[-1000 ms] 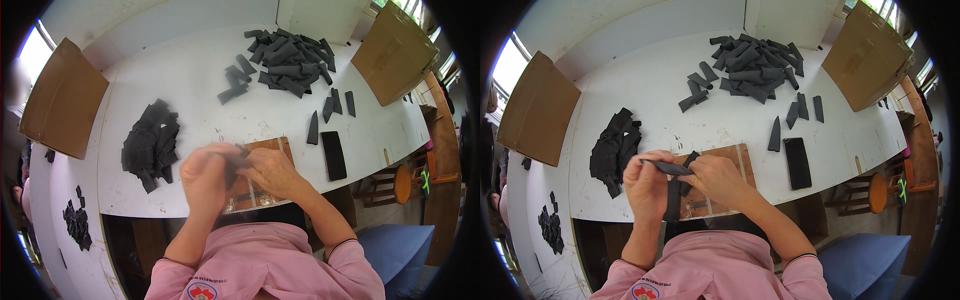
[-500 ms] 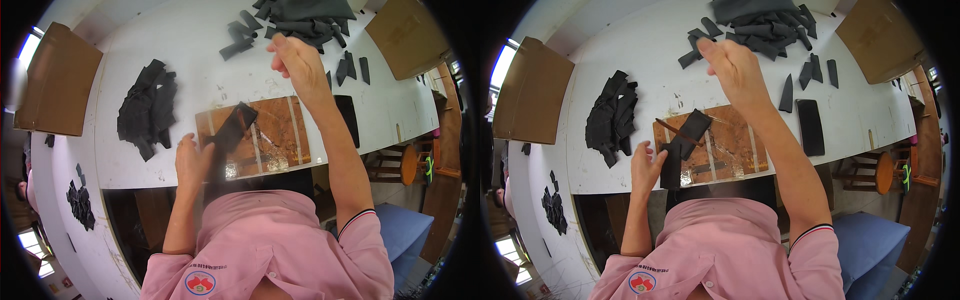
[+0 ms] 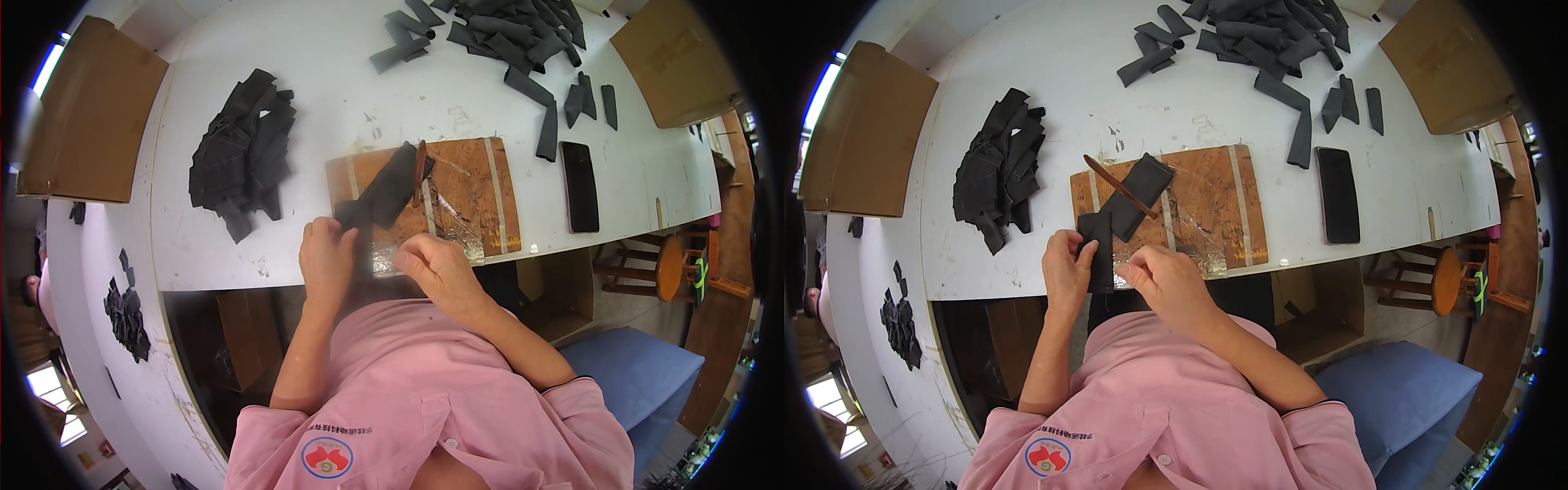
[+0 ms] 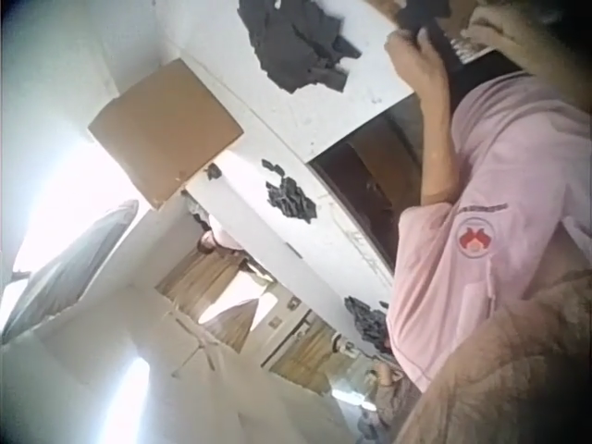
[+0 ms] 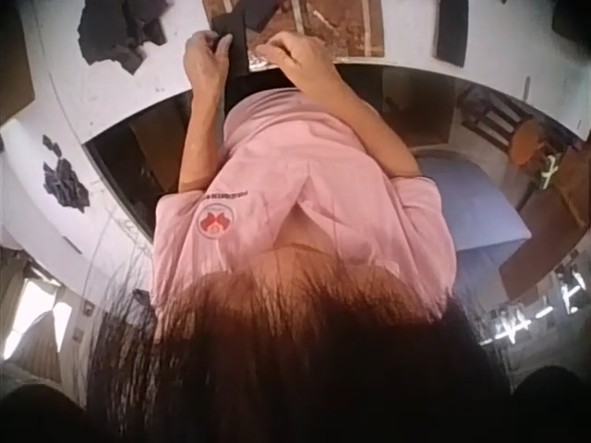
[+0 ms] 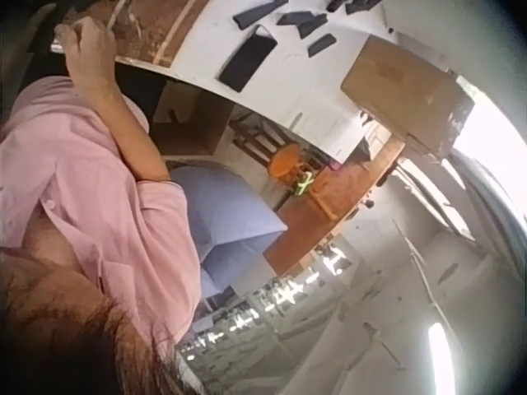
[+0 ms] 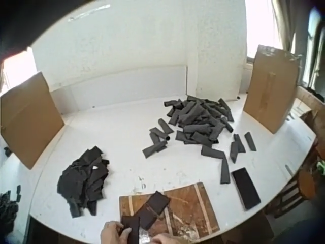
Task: Using a thin stick to push fabric or material through itself, possibly for turning or reinforcing.
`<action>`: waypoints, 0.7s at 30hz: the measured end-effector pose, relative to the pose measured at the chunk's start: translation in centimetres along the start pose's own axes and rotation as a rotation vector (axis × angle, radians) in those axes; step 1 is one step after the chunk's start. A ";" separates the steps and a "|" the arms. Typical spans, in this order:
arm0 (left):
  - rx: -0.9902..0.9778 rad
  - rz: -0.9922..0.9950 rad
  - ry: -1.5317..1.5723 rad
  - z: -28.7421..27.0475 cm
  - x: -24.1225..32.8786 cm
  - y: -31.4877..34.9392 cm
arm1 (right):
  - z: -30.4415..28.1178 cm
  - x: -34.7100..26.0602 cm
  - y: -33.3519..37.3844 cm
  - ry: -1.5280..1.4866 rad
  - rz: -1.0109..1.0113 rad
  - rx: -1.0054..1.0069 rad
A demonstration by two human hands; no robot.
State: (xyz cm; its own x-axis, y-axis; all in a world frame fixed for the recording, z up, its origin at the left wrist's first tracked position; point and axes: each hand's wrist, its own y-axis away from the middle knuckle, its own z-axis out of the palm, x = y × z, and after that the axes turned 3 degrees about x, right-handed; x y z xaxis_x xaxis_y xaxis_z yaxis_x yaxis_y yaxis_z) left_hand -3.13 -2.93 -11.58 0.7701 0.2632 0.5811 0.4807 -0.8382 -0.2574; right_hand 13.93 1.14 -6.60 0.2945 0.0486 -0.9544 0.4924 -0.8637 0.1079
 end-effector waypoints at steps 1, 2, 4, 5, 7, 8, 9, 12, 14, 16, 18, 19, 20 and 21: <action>-0.068 -0.035 0.070 0.2 -0.8 0.1 | 0.1 0.1 -0.1 0.026 -0.020 0.007; -0.068 -0.032 0.072 0.1 -0.7 0.1 | 0.2 0.2 0.0 0.054 -0.036 0.017; -0.157 -0.169 0.189 -0.1 -0.4 0.2 | 0.4 0.3 0.2 0.050 -0.060 0.039; -0.154 -0.166 0.190 -0.5 0.2 0.2 | 0.4 0.3 0.1 0.045 -0.085 0.058; -0.136 -0.270 0.595 -1.7 2.0 1.0 | 0.7 0.1 0.0 -0.016 -0.120 0.154; -0.137 -0.268 0.599 -1.9 2.7 1.5 | 0.9 0.0 -0.1 -0.078 -0.158 0.241; -0.104 -0.223 0.683 -2.2 3.5 2.1 | 0.9 -0.3 -0.2 -0.187 -0.116 0.237; -0.063 -0.211 0.798 -2.5 5.5 3.9 | 0.2 -0.3 0.0 -0.381 0.066 0.120; -0.083 -0.341 0.920 -2.4 6.2 4.6 | -0.7 -0.7 0.0 -0.337 0.057 0.130; -0.109 -0.359 1.061 -3.2 6.6 3.8 | -1.8 -0.8 0.0 -0.202 -0.085 0.090; -0.137 -0.380 1.202 -4.4 6.8 2.2 | -3.0 -1.5 0.0 -0.185 -0.083 0.054; -0.338 -0.473 1.297 -5.1 6.4 1.1 | -3.7 -1.4 -0.1 -0.101 -0.135 -0.035; -0.536 -0.563 1.380 -5.7 6.0 0.2 | -4.1 -1.6 -0.2 -0.020 -0.193 -0.131; -0.624 -0.514 1.352 -5.8 5.7 -0.5 | -4.4 -1.9 -0.4 -0.019 -0.192 -0.136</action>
State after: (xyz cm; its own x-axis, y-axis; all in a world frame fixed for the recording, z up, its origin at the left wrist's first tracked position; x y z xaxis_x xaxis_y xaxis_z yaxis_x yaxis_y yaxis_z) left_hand -1.39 -3.74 -3.68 -0.5087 0.2522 0.8232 0.0576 -0.9440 0.3248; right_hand 16.76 3.57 -3.65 0.1701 0.1953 -0.9659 0.6444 -0.7636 -0.0409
